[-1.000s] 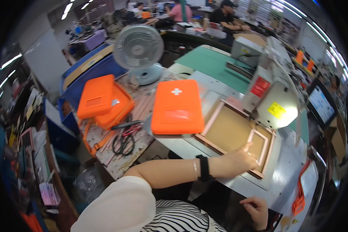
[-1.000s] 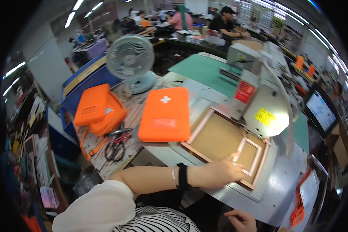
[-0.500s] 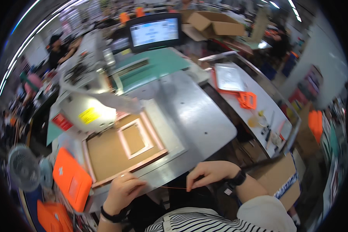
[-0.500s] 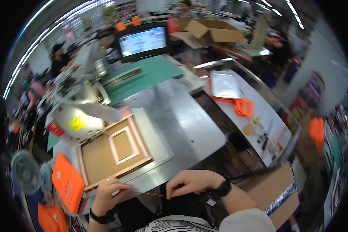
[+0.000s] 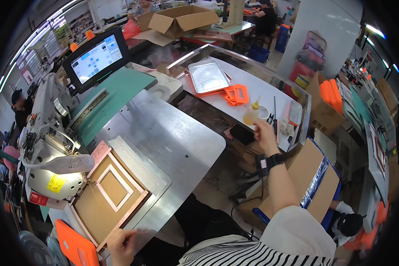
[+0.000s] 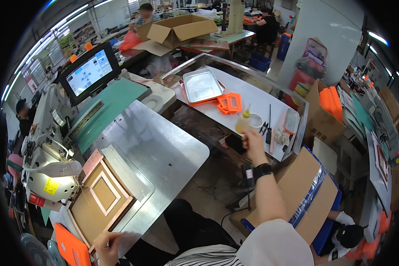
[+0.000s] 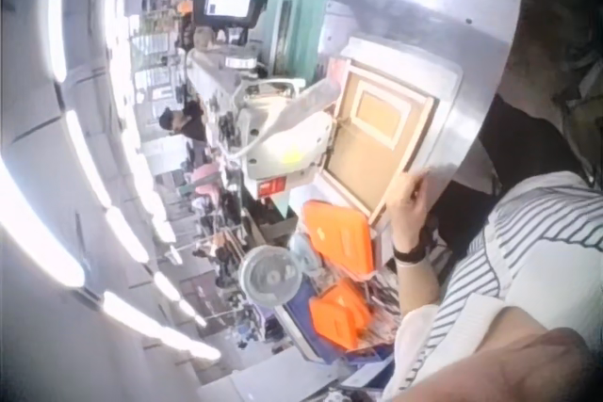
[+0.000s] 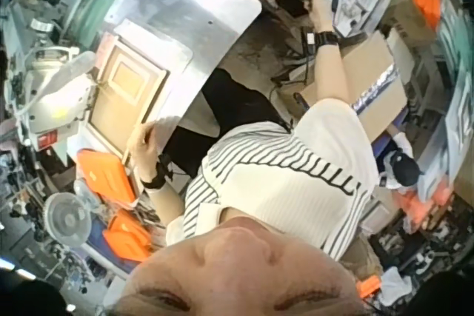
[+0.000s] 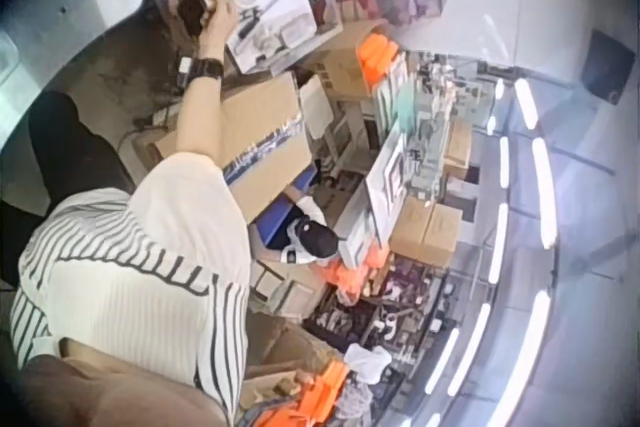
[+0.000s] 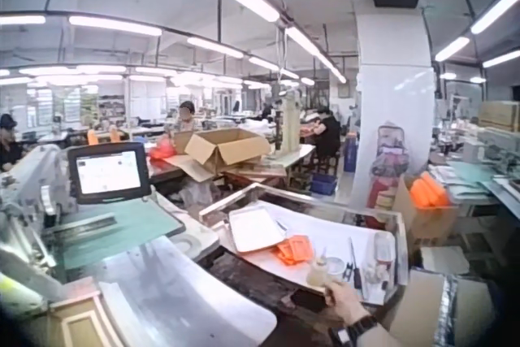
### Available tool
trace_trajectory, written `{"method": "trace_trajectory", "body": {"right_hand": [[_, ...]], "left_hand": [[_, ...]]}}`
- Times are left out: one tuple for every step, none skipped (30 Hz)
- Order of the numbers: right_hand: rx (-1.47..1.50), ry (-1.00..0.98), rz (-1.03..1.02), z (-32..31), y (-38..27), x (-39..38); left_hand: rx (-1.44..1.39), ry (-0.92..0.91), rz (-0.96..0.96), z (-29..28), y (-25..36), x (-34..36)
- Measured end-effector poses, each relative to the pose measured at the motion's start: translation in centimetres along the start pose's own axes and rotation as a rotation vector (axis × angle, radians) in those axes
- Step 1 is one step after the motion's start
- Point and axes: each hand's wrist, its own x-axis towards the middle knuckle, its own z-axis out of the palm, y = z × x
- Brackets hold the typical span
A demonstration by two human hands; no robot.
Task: Use a specialized sewing machine to attach components and inspect a first aid kit bag.
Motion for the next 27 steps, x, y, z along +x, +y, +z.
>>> {"method": "trace_trajectory", "body": {"right_hand": [[-0.204, 0.147, -0.051, -1.4, 1.1, 2.0], [-0.411, 0.292, -0.11, -3.0, 2.1, 3.8], [-0.763, 0.403, -0.371, -6.6, 3.7, 6.7], [-1.105, 0.498, -0.645, -9.3, 4.9, 9.2], [-1.136, 0.457, -0.595, -7.8, 5.6, 10.0], [-1.166, 0.409, -0.552, -6.2, 5.9, 10.1], [-1.322, 0.399, -0.491, -7.6, 5.3, 10.1], [-1.366, 0.347, -0.465, -7.8, 4.9, 10.0], [-1.705, 0.303, -0.424, -8.8, 5.2, 10.8], [-1.784, 0.248, -0.403, -8.4, 6.1, 11.5], [-1.903, 0.207, -0.502, -8.7, 7.2, 12.2], [-1.983, 0.24, -0.605, -10.5, 8.4, 13.8], [-2.002, 0.175, -0.547, -11.9, 9.1, 15.4], [-2.088, 0.277, -0.695, -17.9, 8.0, 17.9], [-1.962, 0.142, -0.28, -13.5, 9.5, 18.6], [-1.941, 0.212, -0.514, -16.6, 9.0, 19.4], [-2.005, 0.172, -0.375, -18.2, 7.7, 20.6], [-1.882, 0.239, -0.352, -17.0, 8.9, 20.8], [-2.57, -0.235, -0.477, -17.4, 9.0, 21.1], [-2.469, -0.314, -0.442, -14.9, 10.8, 20.5], [-2.057, -0.156, -0.634, -18.8, 10.1, 21.1], [-2.082, -0.073, -0.843, -23.6, 4.4, 23.5], [-2.072, -0.089, -0.872, -22.1, 4.6, 24.2], [-1.994, -0.019, -0.88, -21.7, 5.5, 23.9], [-1.92, 0.057, -0.886, -21.8, 6.0, 22.9], [-1.842, 0.126, -0.883, -22.1, 6.8, 21.4], [-1.767, 0.201, -0.887, -22.7, 7.1, 19.6]], "left_hand": [[-0.024, -0.019, -0.028, 0.1, 0.4, 0.0], [-0.053, -0.036, -0.055, -0.1, 0.6, -0.2], [-0.055, -0.029, -0.064, 0.0, 0.5, -0.2], [-0.045, -0.027, -0.059, 0.4, -0.1, 0.0], [-0.003, -0.004, -0.092, 0.4, -0.5, -0.5], [0.031, 0.039, -0.149, 0.4, -0.7, -1.0], [-0.016, 0.057, -0.126, 1.2, -1.5, -0.6], [-0.039, 0.087, -0.114, 1.2, -1.6, -0.3], [-0.034, 0.09, -0.123, 0.8, -0.9, 0.1], [-0.017, 0.104, -0.152, 0.3, -0.5, 0.1], [0.016, 0.155, -0.212, -0.1, -0.3, -0.1], [-0.003, 0.141, -0.218, -0.3, -0.3, -0.3], [-0.021, 0.129, -0.228, -0.5, -0.4, -0.5], [-0.051, 0.102, -0.165, -0.7, -1.3, -0.1], [-0.004, 0.117, -0.215, -0.5, -0.9, -0.8], [-0.002, 0.124, -0.163, -0.6, -1.2, -0.7], [-0.032, 0.124, -0.174, -0.4, -1.5, -0.7], [0.02, 0.142, -0.153, -0.2, -1.2, -1.0], [0.02, 0.13, -0.154, -0.2, -0.8, -0.7], [0.083, 0.161, -0.228, 0.1, 0.0, -0.8], [0.053, 0.17, -0.189, 0.1, -0.3, -0.7], [-0.054, 0.209, -0.107, -0.8, -2.7, -1.9], [-0.048, 0.231, -0.122, -0.5, -3.0, -2.1], [-0.036, 0.233, -0.116, -0.1, -2.8, -1.6], [-0.032, 0.235, -0.104, 0.1, -2.8, -1.2], [-0.022, 0.232, -0.115, 0.2, -2.5, -0.9], [0.012, 0.242, -0.136, 0.2, -2.3, -1.0]]}}
